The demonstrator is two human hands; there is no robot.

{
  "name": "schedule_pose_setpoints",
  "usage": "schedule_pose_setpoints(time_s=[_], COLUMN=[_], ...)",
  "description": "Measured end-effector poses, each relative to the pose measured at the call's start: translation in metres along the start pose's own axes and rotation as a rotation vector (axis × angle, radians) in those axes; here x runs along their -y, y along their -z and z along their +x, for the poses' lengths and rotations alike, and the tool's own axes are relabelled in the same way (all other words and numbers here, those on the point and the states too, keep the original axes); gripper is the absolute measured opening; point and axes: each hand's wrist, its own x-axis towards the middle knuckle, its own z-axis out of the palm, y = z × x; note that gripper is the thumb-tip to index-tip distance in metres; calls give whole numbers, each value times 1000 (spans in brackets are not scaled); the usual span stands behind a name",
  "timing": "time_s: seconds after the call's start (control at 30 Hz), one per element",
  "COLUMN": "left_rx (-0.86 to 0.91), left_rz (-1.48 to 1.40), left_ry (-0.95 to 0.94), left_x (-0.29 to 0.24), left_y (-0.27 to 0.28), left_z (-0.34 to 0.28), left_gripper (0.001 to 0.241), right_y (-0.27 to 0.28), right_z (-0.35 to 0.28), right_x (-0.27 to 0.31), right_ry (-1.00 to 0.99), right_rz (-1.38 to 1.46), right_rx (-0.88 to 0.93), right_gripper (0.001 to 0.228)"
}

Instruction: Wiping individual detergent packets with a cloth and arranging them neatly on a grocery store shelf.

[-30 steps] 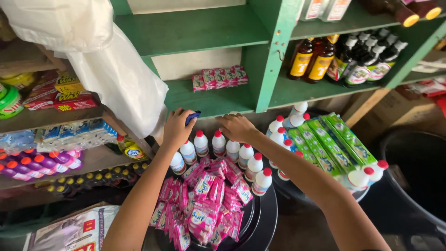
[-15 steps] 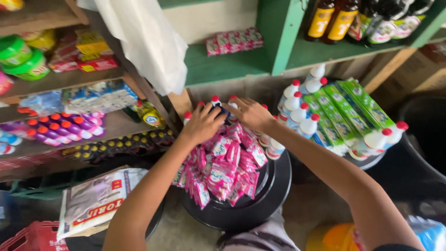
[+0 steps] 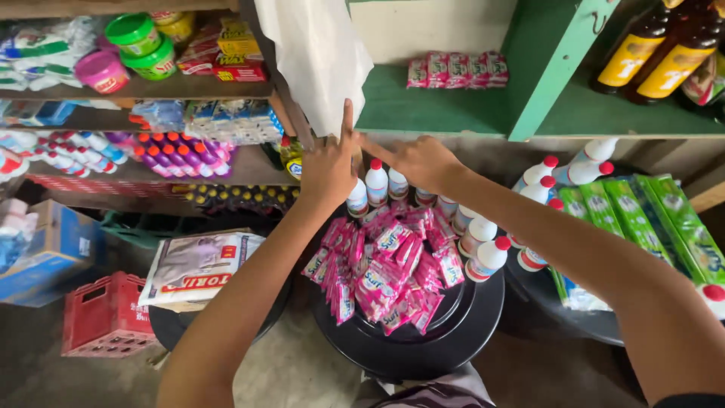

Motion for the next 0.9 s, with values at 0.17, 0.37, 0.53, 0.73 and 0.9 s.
schedule_pose_setpoints(time_s=[0.17, 0.37, 0.53, 0.73, 0.9], left_rx=[-2, -304, -611, -504, -399], left_rz=[220, 340, 286, 188, 106], left_ry=[-100, -566, -929, -1241, -1298], left_x=[30, -35, -101, -136, -122], left_y=[-95, -55, 0, 53, -10], left_z=[21, 45, 49, -6, -6], left_gripper=[75, 15, 12, 8, 6], right_y=[-35, -222, -224, -124, -3], right_z=[-14, -79, -99, -94, -75], right_x=[-23, -78, -143, -166, -116], right_ry=[175, -113, -338, -422, -182], right_rz=[122, 164, 42, -171, -87], right_rx=[339, 675, 759, 185, -229], right_gripper=[81, 24, 17, 25, 41])
